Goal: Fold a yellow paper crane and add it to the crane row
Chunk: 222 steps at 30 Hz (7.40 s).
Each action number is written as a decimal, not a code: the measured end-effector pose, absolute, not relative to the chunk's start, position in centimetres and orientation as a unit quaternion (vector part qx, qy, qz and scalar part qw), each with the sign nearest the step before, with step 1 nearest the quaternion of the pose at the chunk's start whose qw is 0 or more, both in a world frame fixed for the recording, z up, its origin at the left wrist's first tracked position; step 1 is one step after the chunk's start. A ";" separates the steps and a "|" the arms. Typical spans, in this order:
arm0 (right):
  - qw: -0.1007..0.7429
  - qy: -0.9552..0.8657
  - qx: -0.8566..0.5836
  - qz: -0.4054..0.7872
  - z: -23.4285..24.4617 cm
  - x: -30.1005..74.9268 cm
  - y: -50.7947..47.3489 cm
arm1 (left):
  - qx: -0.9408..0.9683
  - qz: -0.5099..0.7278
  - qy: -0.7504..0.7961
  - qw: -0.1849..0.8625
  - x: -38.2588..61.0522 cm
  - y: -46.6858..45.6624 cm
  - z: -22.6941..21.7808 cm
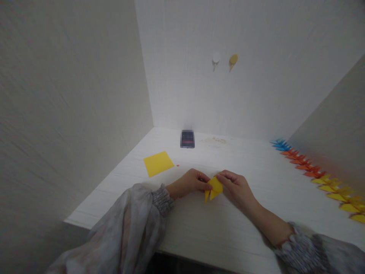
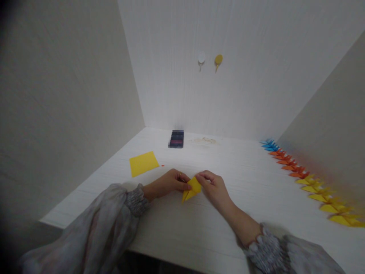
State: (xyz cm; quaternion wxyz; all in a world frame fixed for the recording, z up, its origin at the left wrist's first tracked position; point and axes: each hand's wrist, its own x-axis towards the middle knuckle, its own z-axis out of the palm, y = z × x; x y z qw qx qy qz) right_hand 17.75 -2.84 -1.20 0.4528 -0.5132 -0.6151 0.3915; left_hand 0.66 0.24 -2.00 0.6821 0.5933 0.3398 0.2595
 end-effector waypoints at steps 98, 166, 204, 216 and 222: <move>0.431 -0.710 -0.492 0.262 -0.4 16.9 -3.5 | 0.680 0.308 0.432 0.506 1.2 0.3 -2.4; 0.463 -0.654 -0.462 0.380 -0.6 17.2 -3.5 | 0.586 0.282 0.379 0.659 1.4 -0.5 -1.2; 0.481 -0.602 -0.301 0.562 -0.6 18.1 -3.3 | 0.494 0.149 0.274 0.811 0.7 -1.3 -0.4; 0.503 -0.568 -0.316 0.570 -0.7 17.9 -3.1 | 0.478 0.196 0.303 0.801 1.1 -1.4 0.2; 0.481 -0.570 -0.446 0.494 -1.2 17.7 -2.8 | 0.526 0.251 0.349 0.734 1.3 -0.8 -1.1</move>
